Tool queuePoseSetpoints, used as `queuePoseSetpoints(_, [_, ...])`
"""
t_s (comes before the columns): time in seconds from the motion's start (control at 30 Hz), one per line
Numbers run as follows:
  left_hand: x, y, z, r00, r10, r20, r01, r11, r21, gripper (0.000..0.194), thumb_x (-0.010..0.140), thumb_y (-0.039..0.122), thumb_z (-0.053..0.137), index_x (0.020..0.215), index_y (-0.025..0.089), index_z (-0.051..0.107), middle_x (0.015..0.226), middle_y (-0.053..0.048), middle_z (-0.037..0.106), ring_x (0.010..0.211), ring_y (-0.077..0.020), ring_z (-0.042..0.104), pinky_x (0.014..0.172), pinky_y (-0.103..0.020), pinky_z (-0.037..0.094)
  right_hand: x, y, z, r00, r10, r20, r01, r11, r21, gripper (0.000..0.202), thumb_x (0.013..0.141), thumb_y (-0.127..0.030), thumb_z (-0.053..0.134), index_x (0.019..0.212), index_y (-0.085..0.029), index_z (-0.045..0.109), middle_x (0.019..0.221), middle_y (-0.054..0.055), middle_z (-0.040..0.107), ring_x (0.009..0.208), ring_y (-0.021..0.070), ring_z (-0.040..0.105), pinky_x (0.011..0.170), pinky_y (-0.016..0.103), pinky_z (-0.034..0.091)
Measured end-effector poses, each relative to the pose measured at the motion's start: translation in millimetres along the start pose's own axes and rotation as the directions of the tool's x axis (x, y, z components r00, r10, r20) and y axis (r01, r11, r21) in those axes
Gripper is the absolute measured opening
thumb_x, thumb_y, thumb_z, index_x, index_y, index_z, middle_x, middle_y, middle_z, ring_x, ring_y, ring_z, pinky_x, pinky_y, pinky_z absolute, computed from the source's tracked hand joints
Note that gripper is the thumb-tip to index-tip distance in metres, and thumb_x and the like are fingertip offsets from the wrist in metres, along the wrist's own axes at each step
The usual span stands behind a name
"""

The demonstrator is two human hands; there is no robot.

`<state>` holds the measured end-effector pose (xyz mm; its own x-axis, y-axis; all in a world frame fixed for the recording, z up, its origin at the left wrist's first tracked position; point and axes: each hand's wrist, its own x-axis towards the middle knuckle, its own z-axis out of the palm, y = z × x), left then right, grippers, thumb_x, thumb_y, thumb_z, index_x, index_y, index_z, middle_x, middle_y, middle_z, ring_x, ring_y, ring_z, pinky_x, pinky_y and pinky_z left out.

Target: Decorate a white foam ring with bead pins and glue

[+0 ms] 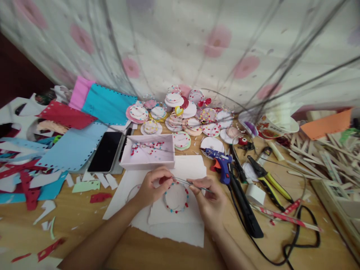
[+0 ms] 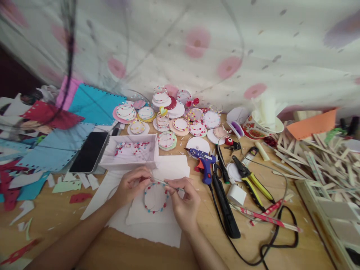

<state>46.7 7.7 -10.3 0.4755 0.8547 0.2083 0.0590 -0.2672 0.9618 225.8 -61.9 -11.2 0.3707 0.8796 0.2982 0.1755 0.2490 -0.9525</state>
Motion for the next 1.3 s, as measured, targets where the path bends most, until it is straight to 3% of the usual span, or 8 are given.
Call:
queuePoseSetpoints(0.47, [1.4,1.0,0.3,1.0,-0.028,-0.013,0.028,1.0,0.012,0.014,0.087,0.018,0.057,0.081,0.015,0.069,0.075,-0.004,0.058,0.072,-0.0147,0.054,0.064,-0.025,0.04,1.3,-6.5,2.8,0.995,0.077,-0.07,-0.069,0.992,0.109,0.009,0.075,-0.015,0.072,0.076,-0.02,0.065,0.076,0.002,0.07,0.076,0.0188,0.07,0.066,0.03,0.053])
queuePoseSetpoints(0.67, [0.9,-1.0,1.0,0.999,-0.043,-0.023,0.043,0.999,0.002,0.012,0.087,0.02,0.058,0.083,0.016,0.069,0.077,-0.004,0.059,0.072,-0.0141,0.054,0.063,-0.025,0.041,3.1,-9.0,1.2,0.99,0.126,-0.064,-0.124,0.992,0.035,0.008,0.073,-0.019,0.073,0.073,-0.019,0.065,0.074,0.003,0.071,0.073,0.0195,0.069,0.059,0.027,0.051])
queuePoseSetpoints(1.03, [0.0,-4.7,1.0,0.999,-0.037,-0.003,0.037,0.997,0.067,0.012,0.087,0.018,0.058,0.084,0.018,0.07,0.078,-0.003,0.061,0.071,-0.013,0.055,0.062,-0.023,0.04,2.9,-5.2,-1.4,0.989,0.102,-0.108,-0.096,0.994,0.06,0.008,0.074,-0.019,0.072,0.072,-0.02,0.064,0.073,0.002,0.07,0.074,0.0199,0.07,0.064,0.031,0.053])
queuePoseSetpoints(1.13, [0.3,-0.4,-0.2,0.999,-0.039,0.008,0.038,0.997,0.074,0.015,0.088,0.019,0.056,0.083,0.018,0.07,0.078,-0.004,0.062,0.073,-0.0139,0.055,0.064,-0.024,0.04,1.7,-4.4,-4.5,0.99,0.014,-0.139,-0.014,1.0,0.002,0.01,0.077,-0.015,0.07,0.074,-0.02,0.062,0.075,0.002,0.071,0.076,0.021,0.07,0.065,0.033,0.052])
queuePoseSetpoints(1.2, [0.5,2.6,-0.8,0.999,-0.027,0.022,0.026,0.998,0.056,0.021,0.09,0.022,0.053,0.079,0.016,0.069,0.076,-0.004,0.063,0.073,-0.0146,0.056,0.065,-0.025,0.041,0.5,-6.7,-6.6,0.977,-0.163,-0.134,0.144,0.98,-0.136,0.012,0.078,-0.01,0.068,0.078,-0.021,0.062,0.079,0.002,0.072,0.076,0.0199,0.069,0.069,0.035,0.048])
queuePoseSetpoints(1.3, [1.0,6.5,-0.4,0.996,0.004,0.084,-0.005,1.0,0.003,0.031,0.093,0.032,0.049,0.078,0.015,0.07,0.075,-0.006,0.064,0.069,-0.0147,0.055,0.064,-0.025,0.041,-2.2,-13.2,-7.7,0.885,-0.464,0.031,0.434,0.802,-0.41,0.018,0.079,-0.006,0.065,0.084,-0.023,0.064,0.088,0.001,0.075,0.069,0.0152,0.064,0.072,0.035,0.04])
